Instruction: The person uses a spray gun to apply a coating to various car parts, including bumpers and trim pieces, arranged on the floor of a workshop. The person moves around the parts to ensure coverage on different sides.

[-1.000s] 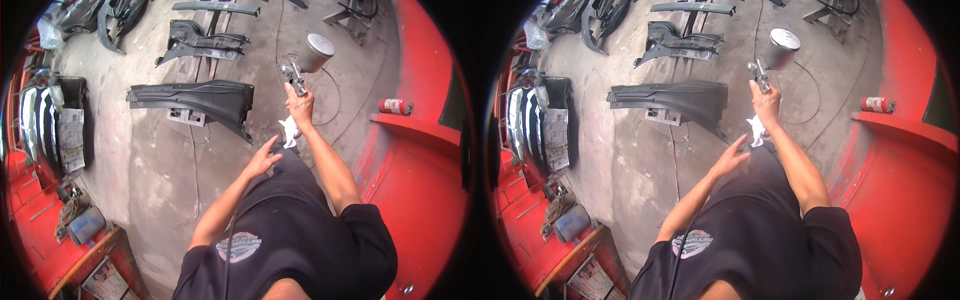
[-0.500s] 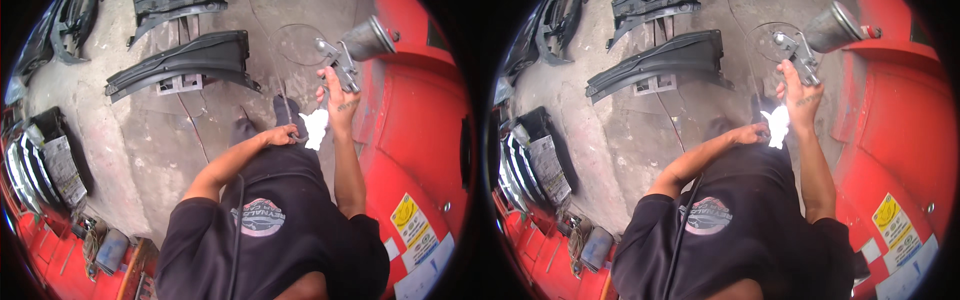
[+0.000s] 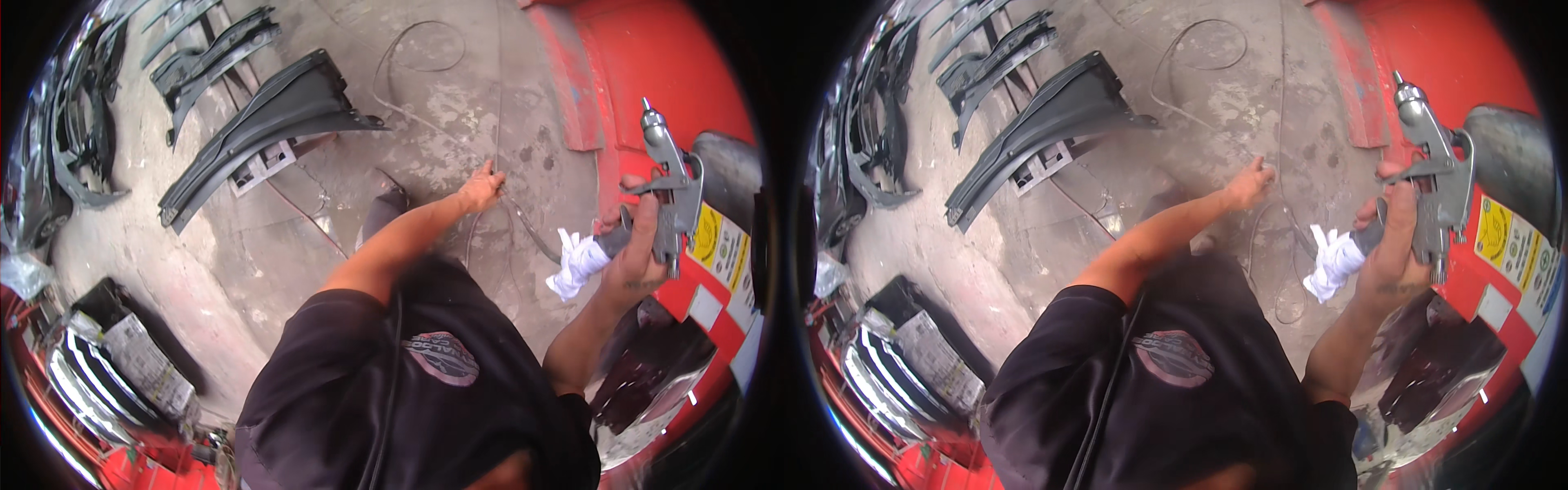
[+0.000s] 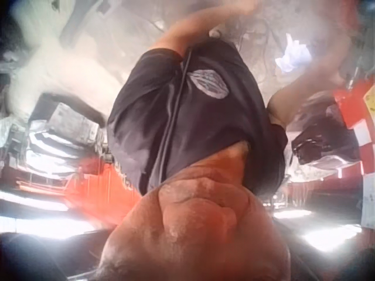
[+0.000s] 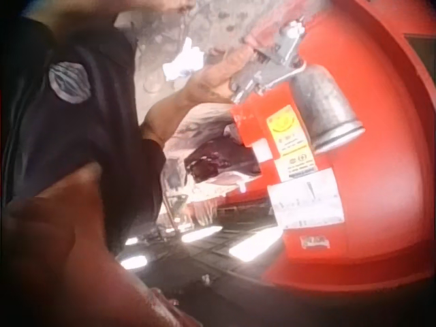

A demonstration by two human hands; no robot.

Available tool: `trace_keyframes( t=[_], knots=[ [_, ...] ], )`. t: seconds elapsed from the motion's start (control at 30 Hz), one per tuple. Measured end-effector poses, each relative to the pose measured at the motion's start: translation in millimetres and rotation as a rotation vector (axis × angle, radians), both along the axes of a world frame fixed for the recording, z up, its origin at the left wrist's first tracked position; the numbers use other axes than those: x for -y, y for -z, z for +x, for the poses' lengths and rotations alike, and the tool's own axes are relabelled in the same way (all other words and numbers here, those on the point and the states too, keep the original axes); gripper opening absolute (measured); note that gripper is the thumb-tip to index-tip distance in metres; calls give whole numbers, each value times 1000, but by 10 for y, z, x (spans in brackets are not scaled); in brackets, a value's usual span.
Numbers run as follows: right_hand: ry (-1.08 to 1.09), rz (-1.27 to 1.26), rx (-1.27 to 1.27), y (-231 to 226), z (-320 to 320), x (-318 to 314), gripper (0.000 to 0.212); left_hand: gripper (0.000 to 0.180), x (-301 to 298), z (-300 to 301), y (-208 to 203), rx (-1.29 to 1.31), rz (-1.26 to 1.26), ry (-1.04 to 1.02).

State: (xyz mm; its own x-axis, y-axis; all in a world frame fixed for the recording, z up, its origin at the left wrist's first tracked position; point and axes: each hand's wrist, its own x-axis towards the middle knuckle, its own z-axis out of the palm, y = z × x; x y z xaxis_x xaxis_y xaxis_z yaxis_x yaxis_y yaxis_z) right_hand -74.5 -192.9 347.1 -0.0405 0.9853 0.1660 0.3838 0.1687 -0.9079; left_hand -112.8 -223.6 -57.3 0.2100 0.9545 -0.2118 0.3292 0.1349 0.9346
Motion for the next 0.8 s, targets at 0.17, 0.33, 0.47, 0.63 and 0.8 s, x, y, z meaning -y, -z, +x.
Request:
trace_keyframes(
  t=[0.17, 0.33, 0.47, 0.63, 0.8],
  knots=[
    [94, 147, 54, -244, 711, 655, 45, 44, -326, 810, -528, -218, 470, 213],
    [252, 311, 68, -486, 1391, 1418, 49, 36, 370, 1984, -1114, -251, 841, 833],
    [286, 362, 42, -576, 1904, 1893, 44, 32, 1856, 2487, -707, 19, 359, 1144],
    [333, 278, -115, -262, 2359, 2281, 24, 40, 3003, 1965, -380, 73, 57, 758],
    [166, 98, -174, 367, 2297, 2534, 17, 33, 3784, 1220, -131, -236, -40, 210]
  ],
)
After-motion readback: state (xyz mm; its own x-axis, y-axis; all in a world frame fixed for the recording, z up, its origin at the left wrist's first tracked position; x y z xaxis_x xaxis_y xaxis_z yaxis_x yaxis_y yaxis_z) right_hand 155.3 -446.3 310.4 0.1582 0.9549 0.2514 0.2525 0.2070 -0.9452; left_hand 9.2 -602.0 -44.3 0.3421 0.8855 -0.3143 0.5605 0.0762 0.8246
